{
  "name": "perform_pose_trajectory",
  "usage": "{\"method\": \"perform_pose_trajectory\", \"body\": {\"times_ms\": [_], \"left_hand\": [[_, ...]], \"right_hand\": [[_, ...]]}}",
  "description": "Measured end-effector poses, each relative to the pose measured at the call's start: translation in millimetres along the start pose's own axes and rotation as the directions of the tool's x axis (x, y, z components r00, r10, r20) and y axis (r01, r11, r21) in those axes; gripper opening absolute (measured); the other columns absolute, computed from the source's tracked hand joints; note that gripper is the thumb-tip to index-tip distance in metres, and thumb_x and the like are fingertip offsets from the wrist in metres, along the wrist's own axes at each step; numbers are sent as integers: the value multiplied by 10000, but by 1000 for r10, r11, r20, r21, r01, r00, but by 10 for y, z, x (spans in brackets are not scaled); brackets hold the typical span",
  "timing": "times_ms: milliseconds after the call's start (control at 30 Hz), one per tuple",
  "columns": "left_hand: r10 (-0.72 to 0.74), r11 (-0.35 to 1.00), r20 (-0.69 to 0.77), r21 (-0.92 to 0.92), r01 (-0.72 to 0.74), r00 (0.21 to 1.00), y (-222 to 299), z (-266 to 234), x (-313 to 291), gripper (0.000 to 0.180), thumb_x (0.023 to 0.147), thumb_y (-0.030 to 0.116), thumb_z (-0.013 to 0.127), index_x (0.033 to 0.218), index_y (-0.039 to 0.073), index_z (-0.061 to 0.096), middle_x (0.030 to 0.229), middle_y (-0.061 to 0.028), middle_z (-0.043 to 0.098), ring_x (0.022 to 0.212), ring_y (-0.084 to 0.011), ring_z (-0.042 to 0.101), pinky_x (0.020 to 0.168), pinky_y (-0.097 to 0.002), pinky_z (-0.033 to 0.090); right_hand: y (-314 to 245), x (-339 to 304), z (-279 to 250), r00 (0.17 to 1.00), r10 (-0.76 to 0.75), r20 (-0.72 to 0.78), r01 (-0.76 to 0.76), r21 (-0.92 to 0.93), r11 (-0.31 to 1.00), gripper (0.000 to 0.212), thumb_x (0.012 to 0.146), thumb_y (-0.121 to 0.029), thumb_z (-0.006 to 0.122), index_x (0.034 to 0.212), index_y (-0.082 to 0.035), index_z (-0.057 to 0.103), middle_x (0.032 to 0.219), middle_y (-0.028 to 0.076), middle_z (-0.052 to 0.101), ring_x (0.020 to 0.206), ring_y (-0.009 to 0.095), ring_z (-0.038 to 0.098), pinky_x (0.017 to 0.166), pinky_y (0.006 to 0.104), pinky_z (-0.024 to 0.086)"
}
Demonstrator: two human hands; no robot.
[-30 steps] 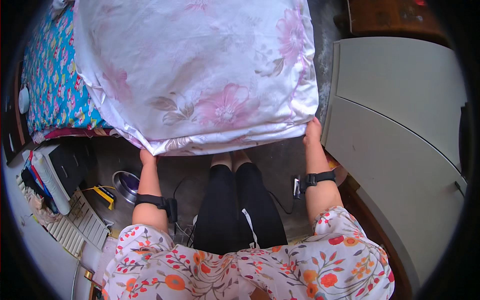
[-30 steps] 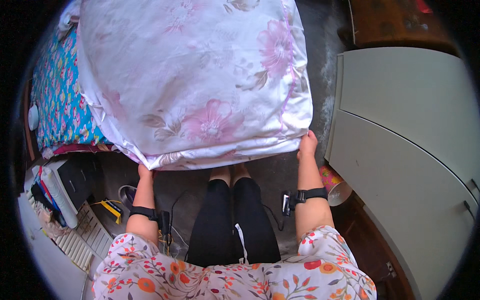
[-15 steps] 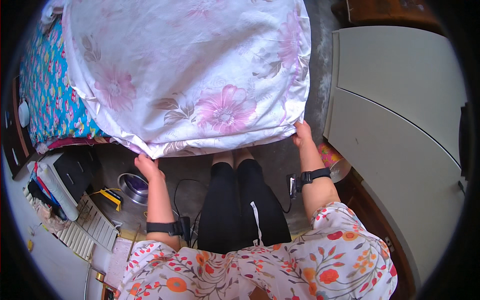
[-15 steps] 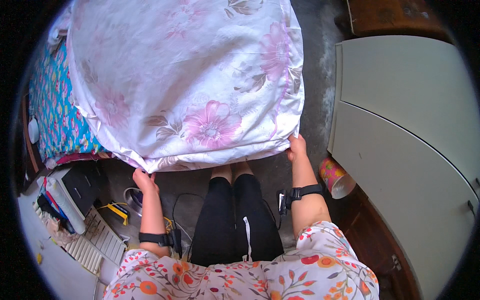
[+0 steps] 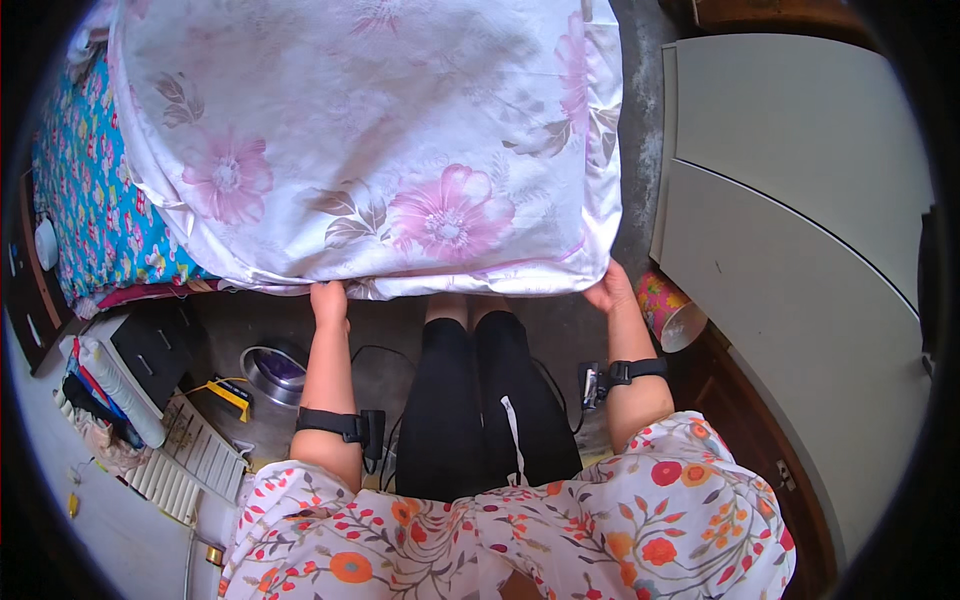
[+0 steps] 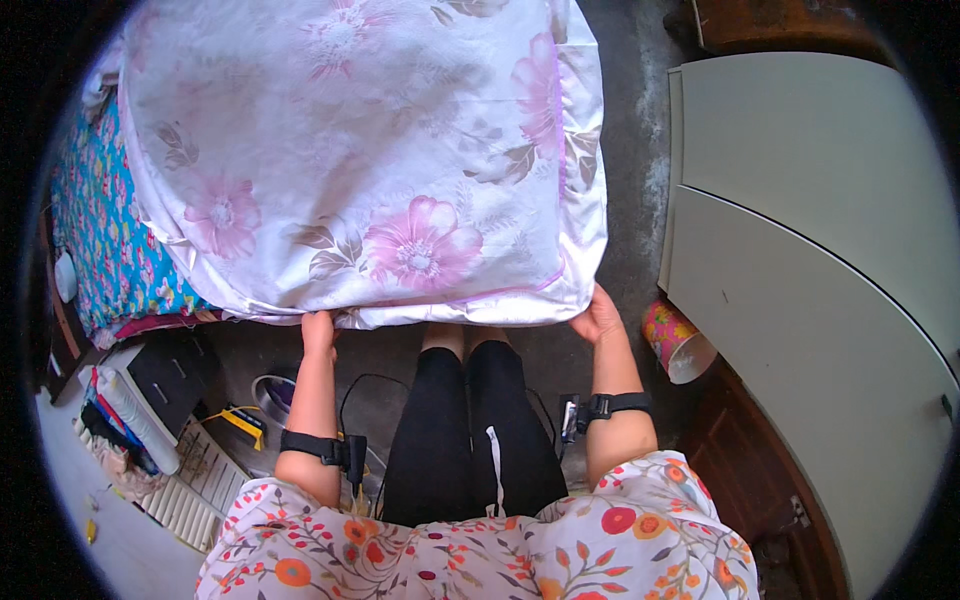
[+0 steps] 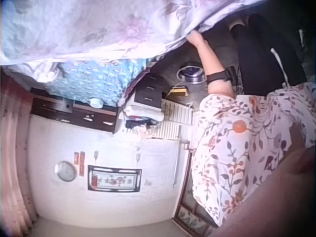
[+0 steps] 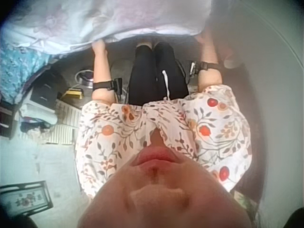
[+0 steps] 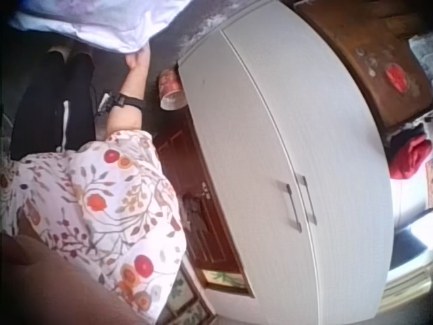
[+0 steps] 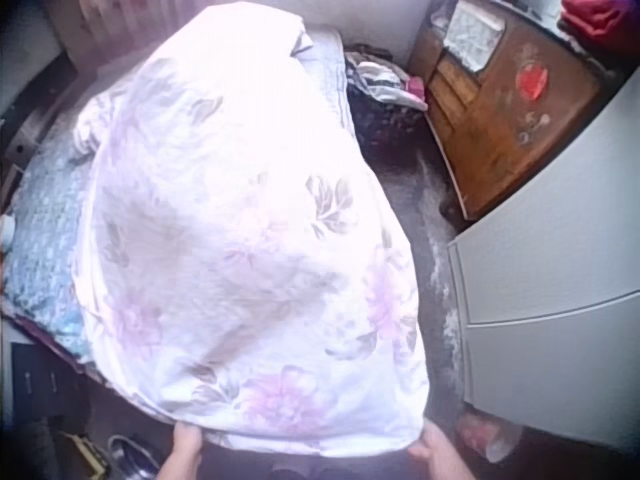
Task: The person brushes a mattress with a pink brush, then unfolds and spreads a floral duvet cover over the bed. They smooth and adjust the duvet cover across the mattress surface.
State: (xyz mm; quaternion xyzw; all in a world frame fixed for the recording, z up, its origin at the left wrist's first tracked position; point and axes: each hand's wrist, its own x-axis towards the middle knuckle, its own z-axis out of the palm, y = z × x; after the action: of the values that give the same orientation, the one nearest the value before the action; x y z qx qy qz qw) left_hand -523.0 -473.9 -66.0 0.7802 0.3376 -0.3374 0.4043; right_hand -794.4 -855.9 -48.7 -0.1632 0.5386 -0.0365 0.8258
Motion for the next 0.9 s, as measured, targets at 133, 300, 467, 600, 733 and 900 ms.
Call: {"method": "perform_pose_trajectory", "body": {"times_ms": [133, 300, 467, 600, 733, 900], "left_hand": [[-18, 998, 1, 61, 17, 1000, -158, -33, 220, 460, 771, 57, 604, 1198, -101, 537, 1182, -175, 597, 1049, -246, 566, 902, -323, 418], [66, 998, -52, 3, -66, 996, -373, 40, 393, 307, 776, 9, 543, 1078, 41, 584, 837, -52, 578, 585, -133, 486, 437, -282, 312], [-21, 994, -69, -104, 14, 997, -230, 97, 191, 335, 793, 4, 523, 1121, 44, 576, 905, -68, 609, 651, -153, 552, 454, -295, 373], [-133, 991, -29, -36, 132, 991, -197, 43, 133, 431, 800, 13, 533, 1231, 18, 549, 1030, -114, 641, 791, -211, 628, 588, -331, 488], [-27, 927, -174, 365, 90, 984, -327, -55, 255, 299, 839, 101, 550, 1114, 6, 619, 836, -109, 650, 696, -193, 625, 493, -327, 468], [-52, 993, -300, 86, 81, 952, -229, -176, 224, 310, 831, 97, 557, 1108, -40, 572, 979, -169, 646, 798, -323, 621, 700, -445, 493]], "right_hand": [[33, 245, -22, 904, -253, -345, 60, -482, 874, 356, 796, 29, 543, 1149, 50, 585, 1085, 141, 652, 956, 250, 643, 808, 359, 508], [235, 842, 40, 782, -281, -556, 181, -228, 957, 325, 820, -26, 551, 1135, 45, 578, 1029, 145, 647, 874, 251, 646, 741, 381, 511], [412, 703, -233, 978, 42, -204, 21, 296, 955, 370, 897, -104, 500, 1255, -9, 490, 1242, 155, 568, 1134, 317, 555, 964, 494, 449], [362, 389, -537, 995, 6, -104, 24, 284, 958, 342, 886, -122, 523, 1225, -85, 510, 1197, 128, 595, 1095, 284, 573, 911, 462, 471], [154, 520, -548, 915, -189, -357, -69, -600, 797, 314, 811, -54, 612, 1122, -66, 567, 834, 21, 620, 720, 145, 573, 609, 298, 473], [-125, 620, 20, 665, -619, -417, 26, -816, 578, 316, 855, -141, 634, 1132, -9, 557, 951, 108, 613, 878, 189, 598, 784, 330, 491]]}}
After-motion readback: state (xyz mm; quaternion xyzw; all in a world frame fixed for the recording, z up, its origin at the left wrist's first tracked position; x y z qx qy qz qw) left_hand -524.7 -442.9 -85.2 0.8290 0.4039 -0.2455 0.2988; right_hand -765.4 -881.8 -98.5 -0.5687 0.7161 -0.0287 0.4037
